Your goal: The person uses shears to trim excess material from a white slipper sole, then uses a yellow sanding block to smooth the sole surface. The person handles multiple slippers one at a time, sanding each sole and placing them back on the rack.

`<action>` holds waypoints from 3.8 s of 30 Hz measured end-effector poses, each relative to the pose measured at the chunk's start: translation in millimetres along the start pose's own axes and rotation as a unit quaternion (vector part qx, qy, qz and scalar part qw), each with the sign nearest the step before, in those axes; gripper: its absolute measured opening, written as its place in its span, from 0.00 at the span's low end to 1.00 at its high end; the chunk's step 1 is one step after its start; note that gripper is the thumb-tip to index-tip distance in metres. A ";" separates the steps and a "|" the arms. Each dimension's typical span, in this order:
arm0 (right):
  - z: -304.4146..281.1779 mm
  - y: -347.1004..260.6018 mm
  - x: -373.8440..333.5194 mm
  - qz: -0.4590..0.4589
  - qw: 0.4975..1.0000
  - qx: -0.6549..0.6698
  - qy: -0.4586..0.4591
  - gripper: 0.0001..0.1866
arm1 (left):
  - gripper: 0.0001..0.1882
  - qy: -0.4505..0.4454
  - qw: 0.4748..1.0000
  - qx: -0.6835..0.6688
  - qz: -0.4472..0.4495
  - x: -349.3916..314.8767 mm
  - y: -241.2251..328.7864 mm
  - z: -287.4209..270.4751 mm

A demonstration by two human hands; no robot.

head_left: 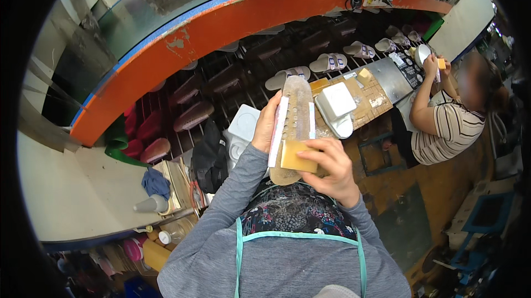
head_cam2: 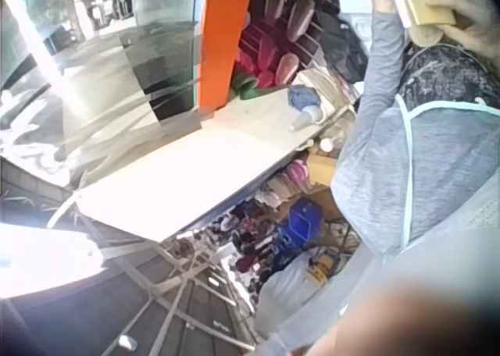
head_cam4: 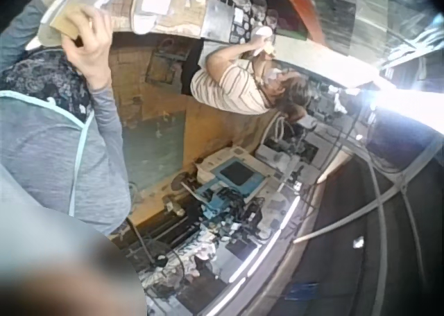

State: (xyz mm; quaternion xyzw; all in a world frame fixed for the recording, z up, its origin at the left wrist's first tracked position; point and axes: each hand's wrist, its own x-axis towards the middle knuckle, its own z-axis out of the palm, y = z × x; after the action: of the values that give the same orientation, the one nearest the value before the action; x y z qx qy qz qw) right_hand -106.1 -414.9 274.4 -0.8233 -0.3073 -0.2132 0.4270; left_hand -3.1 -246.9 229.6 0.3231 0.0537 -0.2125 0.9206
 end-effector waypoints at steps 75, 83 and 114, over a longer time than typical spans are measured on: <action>-26.3 36.5 -1.1 0.047 0.984 -0.015 0.171 0.19 | 0.24 0.010 0.969 0.018 0.248 55.5 39.6 33.7; -13.3 35.6 5.2 0.000 0.990 -0.094 0.108 0.21 | 0.28 -0.028 0.978 -0.002 0.207 51.9 25.2 20.8; 39.6 32.7 -0.3 0.113 0.962 -0.047 0.245 0.21 | 0.25 0.008 0.960 -0.007 0.279 31.4 36.0 -12.2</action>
State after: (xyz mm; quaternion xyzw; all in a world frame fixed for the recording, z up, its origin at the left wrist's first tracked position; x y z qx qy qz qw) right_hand -80.3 -396.6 234.0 -0.7943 -0.0884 -0.3729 0.4715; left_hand 41.1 -225.3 233.3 0.3204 -0.0299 0.0560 0.9451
